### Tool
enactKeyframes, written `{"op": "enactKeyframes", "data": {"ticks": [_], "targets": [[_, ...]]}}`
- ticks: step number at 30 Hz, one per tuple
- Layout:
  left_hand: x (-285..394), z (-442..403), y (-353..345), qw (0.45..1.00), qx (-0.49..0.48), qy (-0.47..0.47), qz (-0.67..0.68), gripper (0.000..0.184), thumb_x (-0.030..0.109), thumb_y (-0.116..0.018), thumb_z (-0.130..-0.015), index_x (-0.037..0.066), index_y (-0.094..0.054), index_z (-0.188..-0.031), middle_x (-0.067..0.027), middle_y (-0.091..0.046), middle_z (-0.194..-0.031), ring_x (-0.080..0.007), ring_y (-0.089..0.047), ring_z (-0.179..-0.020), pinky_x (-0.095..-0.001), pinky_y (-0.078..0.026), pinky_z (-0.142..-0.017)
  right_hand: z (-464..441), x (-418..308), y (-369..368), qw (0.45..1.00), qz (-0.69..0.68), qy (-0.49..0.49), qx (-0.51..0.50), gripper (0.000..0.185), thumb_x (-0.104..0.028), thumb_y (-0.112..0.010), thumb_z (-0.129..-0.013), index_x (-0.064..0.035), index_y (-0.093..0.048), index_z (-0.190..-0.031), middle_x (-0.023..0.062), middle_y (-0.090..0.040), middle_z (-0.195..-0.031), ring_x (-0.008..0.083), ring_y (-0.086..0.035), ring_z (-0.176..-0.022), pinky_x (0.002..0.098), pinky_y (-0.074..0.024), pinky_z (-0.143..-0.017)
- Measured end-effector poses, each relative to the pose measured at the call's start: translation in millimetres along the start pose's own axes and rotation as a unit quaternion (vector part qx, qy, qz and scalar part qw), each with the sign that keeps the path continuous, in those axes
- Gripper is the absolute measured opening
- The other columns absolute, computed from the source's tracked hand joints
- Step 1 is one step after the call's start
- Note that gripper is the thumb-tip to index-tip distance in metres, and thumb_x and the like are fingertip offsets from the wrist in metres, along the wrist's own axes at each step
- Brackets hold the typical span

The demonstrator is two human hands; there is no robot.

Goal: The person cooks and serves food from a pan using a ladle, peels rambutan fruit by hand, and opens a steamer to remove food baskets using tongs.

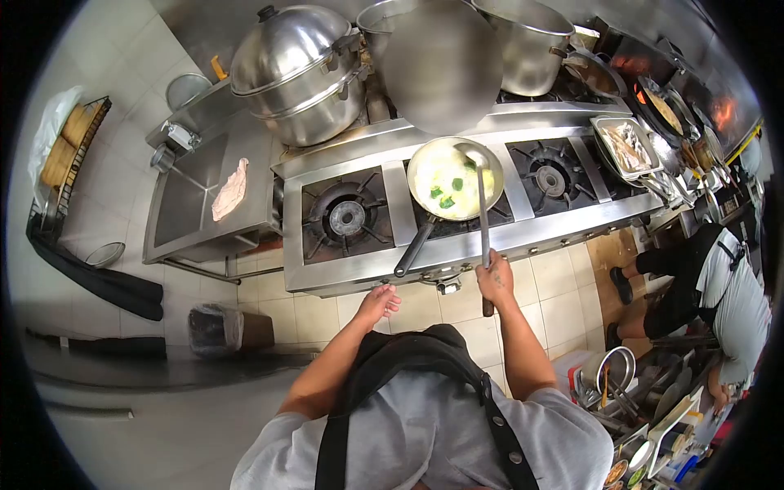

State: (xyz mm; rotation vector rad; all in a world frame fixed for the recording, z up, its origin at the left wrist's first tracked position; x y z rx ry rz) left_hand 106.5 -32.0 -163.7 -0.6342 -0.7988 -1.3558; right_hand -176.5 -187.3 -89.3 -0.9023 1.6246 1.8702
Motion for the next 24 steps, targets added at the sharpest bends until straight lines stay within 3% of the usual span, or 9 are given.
{"op": "enactKeyframes", "data": {"ticks": [4,7,11,12,15,16,19,20,24], "targets": [[28.5,-10.8,-15.6,0.999,-0.01,0.01,0.044,0.053,0.05,-0.041,-0.098,0.004,-0.051,-0.122,-0.009,-0.065,-0.099,-0.0162,-0.063,-0.081,-0.0326,-0.051,-0.069,12.5,-5.5,-6.7,0.999,-0.009,0.02,-0.037,0.029,-0.013,-0.058,-0.076,0.0011,-0.056,-0.101,0.0256,-0.061,-0.076,0.0453,-0.06,-0.076,0.0462,-0.0488,-0.07],[38.2,-19.3,-22.0,0.997,-0.022,0.013,0.07,0.051,0.048,-0.042,-0.099,0.004,-0.052,-0.121,-0.0089,-0.065,-0.099,-0.0164,-0.063,-0.08,-0.0322,-0.051,-0.068,26.0,-10.3,-7.5,0.997,0.02,-0.005,-0.079,0.031,-0.015,-0.059,-0.079,0.0014,-0.056,-0.105,0.0293,-0.064,-0.086,0.0466,-0.062,-0.085,0.0498,-0.0495,-0.076],[46.6,-30.7,-23.5,0.995,-0.026,0.022,0.094,0.048,0.047,-0.045,-0.098,0.004,-0.055,-0.118,-0.0082,-0.065,-0.097,-0.0164,-0.063,-0.078,-0.0317,-0.051,-0.067,33.0,-14.5,4.5,0.997,0.025,0.007,-0.075,0.026,-0.015,-0.061,-0.079,0.0009,-0.056,-0.098,0.0262,-0.064,-0.078,0.0457,-0.062,-0.078,0.0504,-0.0487,-0.07],[47.4,-33.0,-23.4,0.995,-0.031,0.018,0.093,0.048,0.047,-0.046,-0.098,0.005,-0.056,-0.117,-0.0078,-0.065,-0.096,-0.0163,-0.063,-0.077,-0.0316,-0.051,-0.067,36.1,-17.9,7.6,0.998,0.023,0.015,-0.053,0.02,-0.013,-0.057,-0.076,0.0004,-0.055,-0.091,0.022,-0.058,-0.068,0.0401,-0.058,-0.064,0.044,-0.0463,-0.062],[48.0,-37.1,-19.9,0.995,-0.046,0.011,0.091,0.047,0.048,-0.048,-0.097,0.005,-0.058,-0.114,-0.0068,-0.066,-0.094,-0.0159,-0.063,-0.077,-0.0315,-0.051,-0.066,49.6,-33.8,20.9,1.0,-0.001,-0.01,-0.023,0.019,-0.012,-0.057,-0.076,-0.0001,-0.055,-0.091,0.0217,-0.055,-0.065,0.0406,-0.056,-0.063,0.0455,-0.0454,-0.063],[48.2,-38.0,-18.5,0.995,-0.052,0.01,0.09,0.047,0.048,-0.049,-0.096,0.005,-0.058,-0.113,-0.0065,-0.066,-0.094,-0.0158,-0.063,-0.077,-0.0314,-0.051,-0.067,53.8,-36.6,26.7,1.0,0.025,0.009,-0.014,0.022,-0.011,-0.058,-0.078,-0.0001,-0.057,-0.097,0.015,-0.055,-0.061,0.0304,-0.055,-0.053,0.0403,-0.0448,-0.054],[48.3,-39.5,-14.6,0.993,-0.072,0.009,0.088,0.047,0.049,-0.05,-0.096,0.005,-0.059,-0.109,-0.0058,-0.065,-0.094,-0.0156,-0.063,-0.077,-0.0315,-0.051,-0.067,69.5,-58.8,46.6,0.989,-0.125,-0.045,-0.062,0.034,-0.009,-0.059,-0.079,0.0018,-0.058,-0.111,0.0081,-0.055,-0.06,0.0198,-0.056,-0.05,0.0345,-0.045,-0.05],[47.4,-40.5,-13.4,0.993,-0.081,0.009,0.087,0.046,0.048,-0.05,-0.095,0.005,-0.059,-0.109,-0.0058,-0.065,-0.094,-0.0157,-0.063,-0.077,-0.0315,-0.051,-0.068,79.2,-78.0,57.3,0.962,-0.226,-0.13,-0.085,0.024,-0.008,-0.059,-0.081,0.002,-0.06,-0.102,0.0013,-0.051,-0.06,0.0094,-0.049,-0.047,0.0266,-0.0395,-0.044],[47.0,-42.0,-10.0,0.991,-0.108,0.016,0.078,0.046,0.048,-0.051,-0.095,0.004,-0.06,-0.107,-0.0056,-0.065,-0.094,-0.0158,-0.063,-0.079,-0.0311,-0.051,-0.068,103.5,-99.7,71.7,0.926,-0.309,-0.18,-0.12,0.011,-0.005,-0.06,-0.079,0.001,-0.06,-0.089,0.0016,-0.053,-0.061,0.0083,-0.047,-0.045,0.0231,-0.0385,-0.042]]}}
Point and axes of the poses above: each hand's wrist, its own z-axis away from the middle knuckle, its own y-axis out of the back of the hand, x = y × z, the point moved 1 cm from there along -z, towards the middle knuckle
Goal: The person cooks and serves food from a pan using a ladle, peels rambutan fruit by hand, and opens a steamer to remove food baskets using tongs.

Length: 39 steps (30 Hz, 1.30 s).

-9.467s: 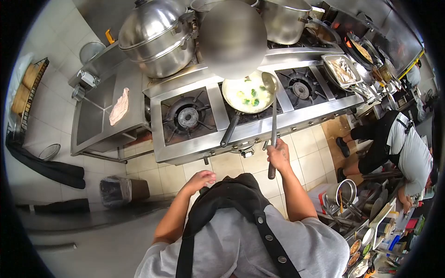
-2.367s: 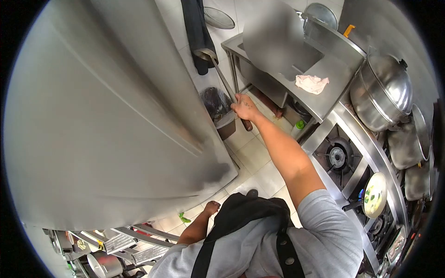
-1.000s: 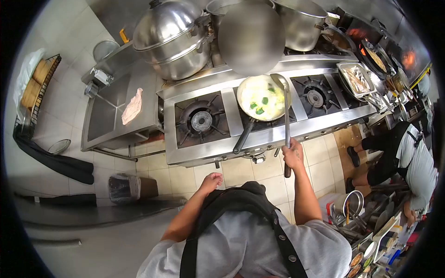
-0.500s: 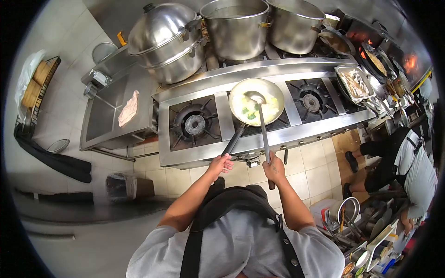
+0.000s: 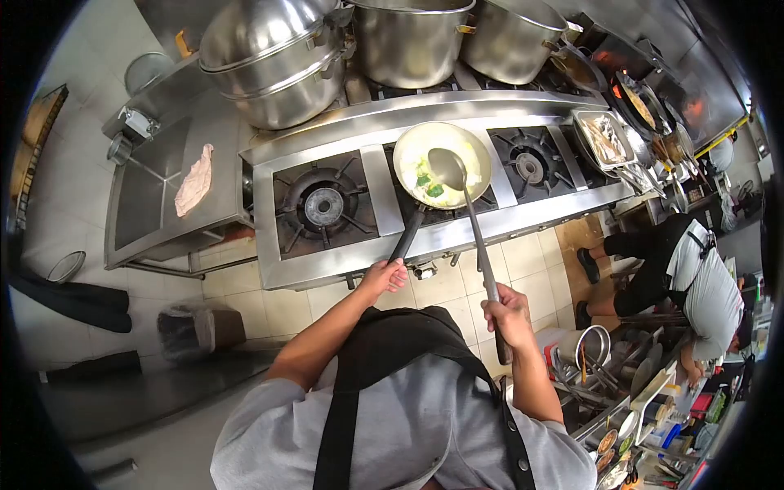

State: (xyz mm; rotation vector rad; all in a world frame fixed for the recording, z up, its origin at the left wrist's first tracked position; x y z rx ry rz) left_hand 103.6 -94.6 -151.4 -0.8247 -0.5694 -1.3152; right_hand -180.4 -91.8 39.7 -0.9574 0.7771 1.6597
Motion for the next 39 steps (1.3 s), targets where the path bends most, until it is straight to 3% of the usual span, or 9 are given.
{"op": "enactKeyframes", "data": {"ticks": [2,6,12,21,25,28,31,37,39], "targets": [[2.1,2.4,1.6,1.0,-0.01,0.006,-0.011,0.045,0.047,-0.051,-0.095,0.004,-0.06,-0.106,-0.0055,-0.065,-0.093,-0.0158,-0.063,-0.079,-0.0307,-0.051,-0.067,14.7,1.2,-6.9,1.0,-0.014,-0.009,-0.001,0.009,-0.004,-0.06,-0.079,0.0007,-0.06,-0.087,0.002,-0.053,-0.061,0.0082,-0.047,-0.045,0.0227,-0.0383,-0.042],[0.5,4.2,8.8,0.999,-0.032,0.005,-0.022,0.044,0.046,-0.052,-0.095,0.004,-0.06,-0.106,-0.0053,-0.065,-0.093,-0.0155,-0.063,-0.079,-0.03,-0.051,-0.067,26.5,5.4,-17.9,0.999,0.003,-0.031,-0.02,0.034,-0.001,-0.06,-0.079,0.0078,-0.059,-0.112,0.0034,-0.054,-0.062,0.0082,-0.048,-0.048,0.0216,-0.039,-0.042],[2.7,6.8,17.4,0.997,-0.06,0.006,-0.04,0.041,0.043,-0.052,-0.095,0.005,-0.06,-0.109,-0.0059,-0.065,-0.097,-0.0146,-0.062,-0.079,-0.0294,-0.051,-0.067,12.0,9.6,-36.6,0.992,0.123,-0.027,-0.009,0.016,-0.008,-0.061,-0.08,0.0004,-0.061,-0.093,0.0013,-0.052,-0.059,0.009,-0.048,-0.047,0.0261,-0.0388,-0.044],[-18.0,26.5,50.6,0.981,-0.13,0.007,-0.145,0.043,0.043,-0.054,-0.094,0.01,-0.055,-0.122,-0.0057,-0.064,-0.111,-0.0151,-0.06,-0.091,-0.0317,-0.048,-0.077,-17.1,28.1,-40.6,0.985,0.169,0.0,0.043,0.012,-0.007,-0.061,-0.079,0.0,-0.06,-0.089,0.0017,-0.05,-0.057,0.01,-0.048,-0.047,0.0279,-0.0388,-0.045],[-48.6,38.5,84.0,0.981,-0.126,0.022,-0.145,0.038,0.037,-0.056,-0.094,0.009,-0.055,-0.12,-0.0031,-0.063,-0.108,-0.0137,-0.06,-0.087,-0.0277,-0.047,-0.073,-24.9,22.8,-37.9,0.981,0.186,0.009,0.049,0.014,-0.006,-0.061,-0.08,0.0016,-0.061,-0.092,0.0006,-0.051,-0.06,0.0076,-0.046,-0.047,0.0239,-0.0386,-0.042],[-68.2,52.4,110.8,0.974,-0.113,0.028,-0.192,0.044,0.044,-0.055,-0.093,0.01,-0.056,-0.122,-0.0049,-0.063,-0.111,-0.0167,-0.06,-0.093,-0.0338,-0.049,-0.076,-26.9,17.5,-35.4,0.988,0.152,0.004,0.039,0.006,-0.007,-0.06,-0.08,-0.001,-0.058,-0.081,0.0011,-0.052,-0.059,0.0094,-0.047,-0.045,0.0265,-0.0382,-0.043],[-90.1,69.1,136.0,0.981,-0.048,0.09,-0.167,0.034,0.033,-0.057,-0.093,0.008,-0.058,-0.115,-0.0021,-0.063,-0.102,-0.0128,-0.059,-0.084,-0.028,-0.047,-0.066,-21.7,5.8,-33.9,0.992,0.119,-0.013,0.028,0.005,-0.008,-0.06,-0.081,-0.0022,-0.059,-0.081,0.0019,-0.053,-0.059,0.0089,-0.047,-0.044,0.0256,-0.038,-0.042],[-185.6,93.4,195.8,0.971,0.078,0.173,-0.143,0.031,0.032,-0.059,-0.089,0.004,-0.065,-0.098,-0.0071,-0.065,-0.085,-0.0186,-0.062,-0.068,-0.0323,-0.046,-0.052,-2.3,-18.5,-33.1,0.999,0.042,-0.017,0.008,0.006,-0.006,-0.061,-0.079,-0.0008,-0.06,-0.082,0.0019,-0.053,-0.06,0.0083,-0.047,-0.044,0.023,-0.0378,-0.042],[-236.5,96.1,222.9,0.949,0.074,0.2,-0.232,0.033,0.034,-0.06,-0.088,0.002,-0.066,-0.095,-0.009,-0.066,-0.081,-0.0213,-0.063,-0.062,-0.034,-0.047,-0.048,0.9,-16.5,-30.2,1.0,0.004,-0.014,-0.004,0.008,-0.005,-0.061,-0.079,0.0004,-0.06,-0.084,0.0025,-0.054,-0.061,0.0083,-0.047,-0.044,0.023,-0.0381,-0.042]]}}
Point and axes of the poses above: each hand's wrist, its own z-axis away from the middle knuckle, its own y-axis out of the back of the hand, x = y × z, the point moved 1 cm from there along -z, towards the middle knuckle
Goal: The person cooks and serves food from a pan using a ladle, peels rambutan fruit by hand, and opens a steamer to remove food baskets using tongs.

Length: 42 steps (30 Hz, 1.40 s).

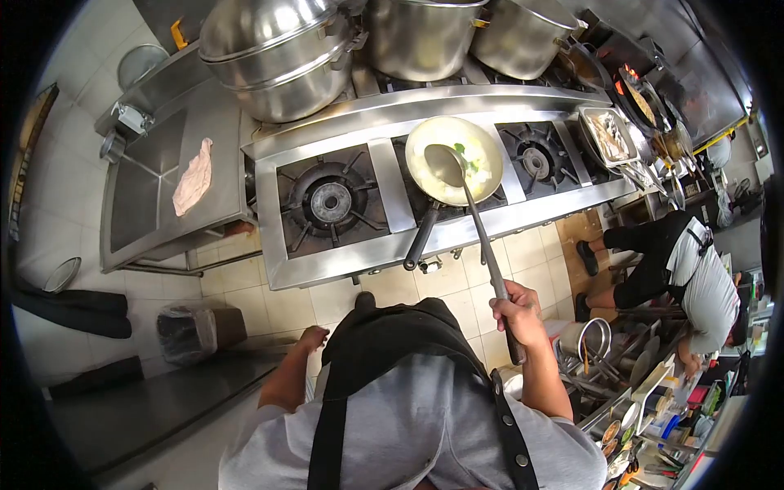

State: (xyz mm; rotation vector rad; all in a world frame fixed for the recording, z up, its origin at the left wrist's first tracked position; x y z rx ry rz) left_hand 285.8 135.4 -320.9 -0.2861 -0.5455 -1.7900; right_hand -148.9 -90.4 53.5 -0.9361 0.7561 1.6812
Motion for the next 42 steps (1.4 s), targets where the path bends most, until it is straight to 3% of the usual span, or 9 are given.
{"op": "enactKeyframes", "data": {"ticks": [2,8,17,26,30,34,38,39,42], "targets": [[-10.5,19.6,-6.6,0.988,0.057,0.144,0.02,0.033,0.035,-0.058,-0.089,0.006,-0.066,-0.105,-0.0069,-0.067,-0.086,-0.0219,-0.065,-0.07,-0.0404,-0.05,-0.054,7.2,-10.1,-3.5,1.0,-0.018,-0.014,-0.01,0.011,-0.005,-0.061,-0.079,0.0018,-0.061,-0.087,0.0032,-0.054,-0.061,0.0085,-0.047,-0.045,0.0231,-0.0385,-0.042],[-71.7,-8.4,-12.5,0.99,0.026,-0.057,-0.127,0.031,0.035,-0.058,-0.089,0.008,-0.064,-0.104,-0.0067,-0.067,-0.087,-0.0225,-0.065,-0.073,-0.0439,-0.049,-0.058,5.0,-5.7,-6.1,0.999,-0.016,-0.04,-0.026,0.016,-0.004,-0.062,-0.079,0.0035,-0.061,-0.093,0.0041,-0.054,-0.062,0.009,-0.048,-0.046,0.0233,-0.039,-0.042],[32.9,11.8,-15.5,0.986,0.094,0.007,0.135,0.021,0.025,-0.058,-0.086,0.006,-0.062,-0.091,-0.0039,-0.063,-0.073,-0.0141,-0.058,-0.056,-0.0266,-0.039,-0.041,-23.1,19.8,2.6,0.997,0.071,-0.031,0.007,0.013,-0.007,-0.062,-0.079,0.0017,-0.062,-0.09,0.0026,-0.054,-0.061,0.0089,-0.047,-0.045,0.0242,-0.039,-0.042],[25.5,10.1,-12.2,0.987,0.074,0.053,0.13,0.025,0.028,-0.058,-0.087,0.006,-0.064,-0.099,-0.006,-0.064,-0.079,-0.0166,-0.059,-0.06,-0.0303,-0.041,-0.045,-24.3,16.6,6.6,0.998,0.061,0.002,0.018,0.009,-0.007,-0.061,-0.08,0.0005,-0.06,-0.086,0.0023,-0.053,-0.061,0.0087,-0.048,-0.045,0.0244,-0.0389,-0.042],[6.3,8.4,-15.4,0.982,0.082,0.1,0.139,0.027,0.03,-0.059,-0.086,0.008,-0.062,-0.101,-0.006,-0.065,-0.083,-0.0196,-0.06,-0.062,-0.04,-0.044,-0.056,-36.0,13.0,13.3,0.994,0.086,0.042,0.053,0.009,-0.008,-0.06,-0.08,-0.0002,-0.059,-0.084,0.0024,-0.054,-0.061,0.0092,-0.049,-0.045,0.025,-0.0392,-0.042],[3.3,6.0,-14.3,0.981,0.069,0.112,0.143,0.026,0.031,-0.059,-0.087,0.01,-0.061,-0.101,-0.0054,-0.065,-0.084,-0.0206,-0.06,-0.063,-0.0415,-0.043,-0.06,-59.3,8.9,10.1,0.985,0.12,0.081,0.097,0.021,-0.011,-0.059,-0.08,0.0031,-0.061,-0.096,0.0029,-0.055,-0.062,0.0092,-0.05,-0.046,0.0256,-0.0405,-0.044],[16.5,13.4,-11.3,0.985,0.068,0.067,0.146,0.024,0.031,-0.06,-0.087,0.01,-0.061,-0.098,-0.0041,-0.063,-0.078,-0.0178,-0.058,-0.061,-0.035,-0.041,-0.052,-110.9,48.1,18.9,0.943,0.255,0.147,0.156,0.035,-0.011,-0.058,-0.077,0.0023,-0.06,-0.11,0.0136,-0.058,-0.066,0.025,-0.057,-0.057,0.0358,-0.0492,-0.06],[18.1,12.5,-11.4,0.984,0.072,0.063,0.148,0.024,0.031,-0.06,-0.087,0.01,-0.061,-0.098,-0.004,-0.063,-0.077,-0.0175,-0.058,-0.06,-0.0343,-0.04,-0.051,-108.6,37.9,12.3,0.932,0.285,0.145,0.171,0.039,-0.012,-0.059,-0.077,0.0003,-0.059,-0.114,0.0198,-0.062,-0.073,0.0348,-0.062,-0.069,0.0411,-0.0496,-0.07],[22.0,10.8,-10.9,0.982,0.087,0.047,0.158,0.024,0.03,-0.06,-0.087,0.009,-0.061,-0.098,-0.0038,-0.063,-0.077,-0.017,-0.058,-0.06,-0.0332,-0.04,-0.049,-120.7,49.5,7.5,0.912,0.31,0.178,0.2,0.04,-0.014,-0.06,-0.078,-0.0009,-0.059,-0.116,0.0212,-0.065,-0.079,0.0371,-0.064,-0.075,0.0433,-0.0495,-0.07]]}}
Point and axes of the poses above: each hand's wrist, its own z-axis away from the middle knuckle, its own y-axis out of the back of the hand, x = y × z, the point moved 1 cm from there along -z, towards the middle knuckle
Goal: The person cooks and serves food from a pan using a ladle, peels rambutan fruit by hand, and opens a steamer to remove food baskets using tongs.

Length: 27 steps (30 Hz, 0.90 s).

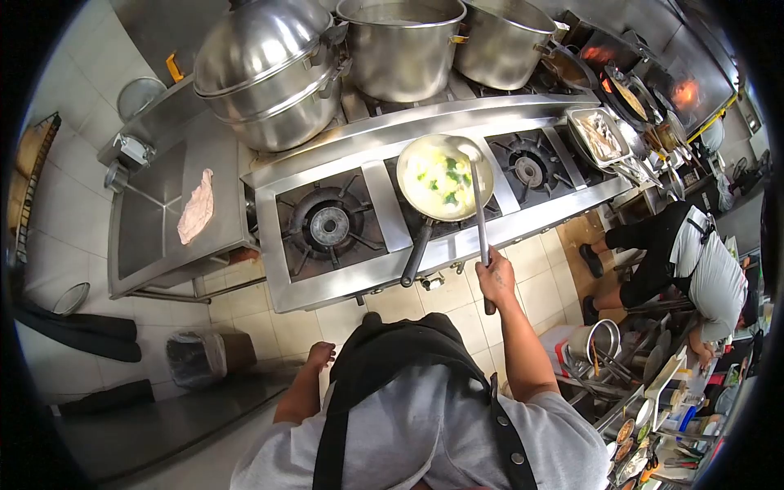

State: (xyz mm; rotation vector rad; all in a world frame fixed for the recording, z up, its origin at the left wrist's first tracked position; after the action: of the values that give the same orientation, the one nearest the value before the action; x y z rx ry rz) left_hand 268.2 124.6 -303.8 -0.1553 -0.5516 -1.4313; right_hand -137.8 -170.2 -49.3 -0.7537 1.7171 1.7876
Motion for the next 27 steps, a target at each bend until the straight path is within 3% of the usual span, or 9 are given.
{"op": "enactKeyframes", "data": {"ticks": [4,5,8,9,11,15,21,24,27], "targets": [[-2.5,-0.1,0.8,1.0,0.012,-0.009,0.001,0.025,0.03,-0.059,-0.087,0.008,-0.062,-0.1,-0.0042,-0.064,-0.079,-0.0176,-0.059,-0.061,-0.0339,-0.041,-0.049,10.7,1.7,-6.1,0.996,0.057,-0.036,-0.06,0.031,-0.015,-0.061,-0.079,-0.0034,-0.061,-0.108,0.021,-0.065,-0.076,0.0389,-0.065,-0.076,0.0459,-0.049,-0.069],[-5.1,0.3,1.2,1.0,0.013,-0.006,-0.004,0.025,0.029,-0.059,-0.087,0.009,-0.062,-0.1,-0.0045,-0.064,-0.079,-0.0177,-0.06,-0.061,-0.0341,-0.042,-0.049,16.7,0.9,-6.2,0.997,0.046,-0.015,-0.053,0.026,-0.015,-0.061,-0.078,-0.0033,-0.061,-0.102,0.0182,-0.062,-0.07,0.035,-0.063,-0.067,0.0429,-0.0484,-0.064],[-21.3,-10.2,5.3,0.993,-0.024,-0.052,-0.105,0.025,0.03,-0.058,-0.088,0.009,-0.062,-0.101,-0.0047,-0.064,-0.079,-0.0187,-0.06,-0.063,-0.0362,-0.043,-0.052,25.2,3.5,1.9,0.996,-0.014,-0.023,-0.083,0.026,-0.015,-0.062,-0.078,-0.0032,-0.062,-0.101,0.0136,-0.059,-0.065,0.0271,-0.058,-0.058,0.0377,-0.0466,-0.06],[-19.5,-6.2,5.4,0.992,-0.031,-0.047,-0.116,0.025,0.03,-0.058,-0.088,0.009,-0.062,-0.101,-0.0048,-0.064,-0.08,-0.019,-0.06,-0.064,-0.037,-0.043,-0.053,27.2,0.9,7.0,0.994,-0.033,-0.038,-0.095,0.031,-0.015,-0.062,-0.077,-0.0039,-0.063,-0.106,0.0109,-0.056,-0.063,0.021,-0.054,-0.056,0.0341,-0.0449,-0.058],[-17.0,2.0,4.1,0.997,-0.03,0.026,-0.071,0.025,0.03,-0.058,-0.088,0.009,-0.062,-0.102,-0.005,-0.064,-0.08,-0.0195,-0.06,-0.065,-0.0388,-0.044,-0.055,31.9,-1.7,13.7,0.994,-0.048,-0.056,-0.085,0.035,-0.015,-0.062,-0.077,-0.0047,-0.062,-0.111,0.0112,-0.056,-0.064,0.021,-0.054,-0.056,0.0343,-0.0451,-0.059],[-34.1,-13.0,4.7,0.985,-0.036,-0.082,-0.147,0.025,0.029,-0.057,-0.088,0.009,-0.062,-0.101,-0.0053,-0.065,-0.081,-0.0201,-0.061,-0.067,-0.0406,-0.044,-0.057,31.7,0.7,16.7,0.998,-0.038,-0.044,-0.037,0.041,-0.015,-0.062,-0.077,-0.0043,-0.061,-0.117,0.0127,-0.057,-0.065,0.0215,-0.055,-0.058,0.0348,-0.0455,-0.059],[2.4,2.3,-3.0,0.999,0.001,-0.017,-0.028,0.027,0.029,-0.058,-0.086,0.006,-0.061,-0.099,-0.0067,-0.065,-0.081,-0.0197,-0.061,-0.063,-0.0364,-0.044,-0.051,37.1,19.4,-14.1,0.981,-0.162,-0.094,-0.057,0.022,-0.011,-0.061,-0.078,0.0016,-0.061,-0.096,0.0085,-0.057,-0.061,0.0163,-0.056,-0.055,0.0326,-0.0453,-0.054],[10.4,3.8,-7.1,1.0,-0.012,-0.022,-0.017,0.027,0.028,-0.059,-0.085,0.005,-0.061,-0.099,-0.0069,-0.065,-0.08,-0.0193,-0.061,-0.062,-0.0341,-0.043,-0.048,49.4,-7.8,-10.4,0.964,-0.227,-0.117,-0.078,0.016,-0.008,-0.059,-0.08,0.0024,-0.059,-0.092,0.0033,-0.053,-0.061,0.0108,-0.049,-0.045,0.0268,-0.0414,-0.043],[9.3,-0.5,-10.1,1.0,-0.01,-0.014,-0.001,0.027,0.028,-0.06,-0.086,0.005,-0.062,-0.1,-0.0064,-0.064,-0.078,-0.0189,-0.061,-0.061,-0.033,-0.042,-0.047,50.3,-13.4,3.9,0.951,-0.254,-0.147,-0.098,0.02,-0.01,-0.06,-0.08,0.0016,-0.061,-0.097,0.0044,-0.055,-0.061,0.0119,-0.052,-0.047,0.0279,-0.0426,-0.045]]}}
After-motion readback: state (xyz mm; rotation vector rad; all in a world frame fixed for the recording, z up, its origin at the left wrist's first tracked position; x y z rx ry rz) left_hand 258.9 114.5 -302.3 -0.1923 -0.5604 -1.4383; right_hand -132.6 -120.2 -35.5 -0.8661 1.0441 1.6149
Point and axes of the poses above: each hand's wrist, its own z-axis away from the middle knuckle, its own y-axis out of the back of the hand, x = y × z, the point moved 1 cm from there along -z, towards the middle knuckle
